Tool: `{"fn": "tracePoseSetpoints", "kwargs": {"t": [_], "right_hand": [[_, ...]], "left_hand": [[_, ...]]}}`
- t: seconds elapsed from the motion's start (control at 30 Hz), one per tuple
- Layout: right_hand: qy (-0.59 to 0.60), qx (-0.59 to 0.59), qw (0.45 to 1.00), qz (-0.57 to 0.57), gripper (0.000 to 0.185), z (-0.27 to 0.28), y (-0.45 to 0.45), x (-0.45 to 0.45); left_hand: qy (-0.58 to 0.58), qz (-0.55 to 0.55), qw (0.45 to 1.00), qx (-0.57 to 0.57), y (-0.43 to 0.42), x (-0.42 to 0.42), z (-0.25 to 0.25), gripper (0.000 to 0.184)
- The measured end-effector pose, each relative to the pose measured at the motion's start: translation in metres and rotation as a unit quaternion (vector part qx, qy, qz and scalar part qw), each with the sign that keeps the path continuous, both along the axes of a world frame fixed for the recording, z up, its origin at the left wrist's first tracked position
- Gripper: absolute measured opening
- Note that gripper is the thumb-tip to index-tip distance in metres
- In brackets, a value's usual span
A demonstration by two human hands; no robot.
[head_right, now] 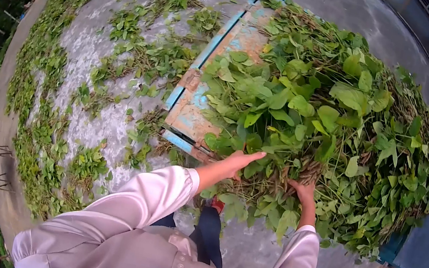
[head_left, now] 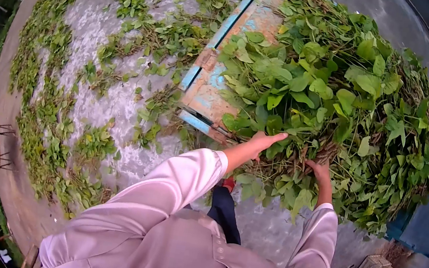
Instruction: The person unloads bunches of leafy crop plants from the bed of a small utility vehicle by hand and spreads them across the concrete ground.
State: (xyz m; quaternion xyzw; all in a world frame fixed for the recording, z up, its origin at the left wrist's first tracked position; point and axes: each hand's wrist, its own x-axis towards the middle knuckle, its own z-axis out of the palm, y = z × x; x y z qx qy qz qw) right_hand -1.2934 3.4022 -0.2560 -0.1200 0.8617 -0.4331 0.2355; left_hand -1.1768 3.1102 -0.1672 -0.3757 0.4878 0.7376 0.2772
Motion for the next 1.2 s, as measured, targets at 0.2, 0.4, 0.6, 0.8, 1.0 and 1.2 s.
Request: {"fn": "tracePoseSetpoints", "kwargs": {"t": [0.2,0.4,0.6,0.8,1.0,1.2], "right_hand": [[-0.233,-0.051,0.961,-0.138,0.017,0.044,-0.047,0.036],[-0.238,-0.052,0.963,-0.119,0.008,0.1,-0.112,0.079],[-0.161,-0.053,0.985,-0.027,0.018,0.159,-0.244,0.177],[-0.259,-0.084,0.956,0.112,0.011,0.177,-0.468,0.285],[-0.256,-0.112,0.907,0.316,0.006,0.213,-0.755,0.375],[-0.071,-0.296,0.895,0.325,0.014,0.328,-0.987,0.429]], "left_hand": [[0.13,0.146,0.979,-0.062,0.026,-0.012,-0.052,0.098],[0.051,0.121,0.99,0.058,-0.047,0.035,-0.007,0.12],[0.14,0.109,0.981,0.075,-0.151,0.134,0.019,0.063],[0.152,0.34,0.9,0.227,-0.339,0.284,-0.037,0.035],[0.198,0.556,0.805,-0.06,-0.557,0.499,0.063,0.053],[0.04,0.665,0.702,-0.252,-0.659,0.705,0.064,0.056]]}}
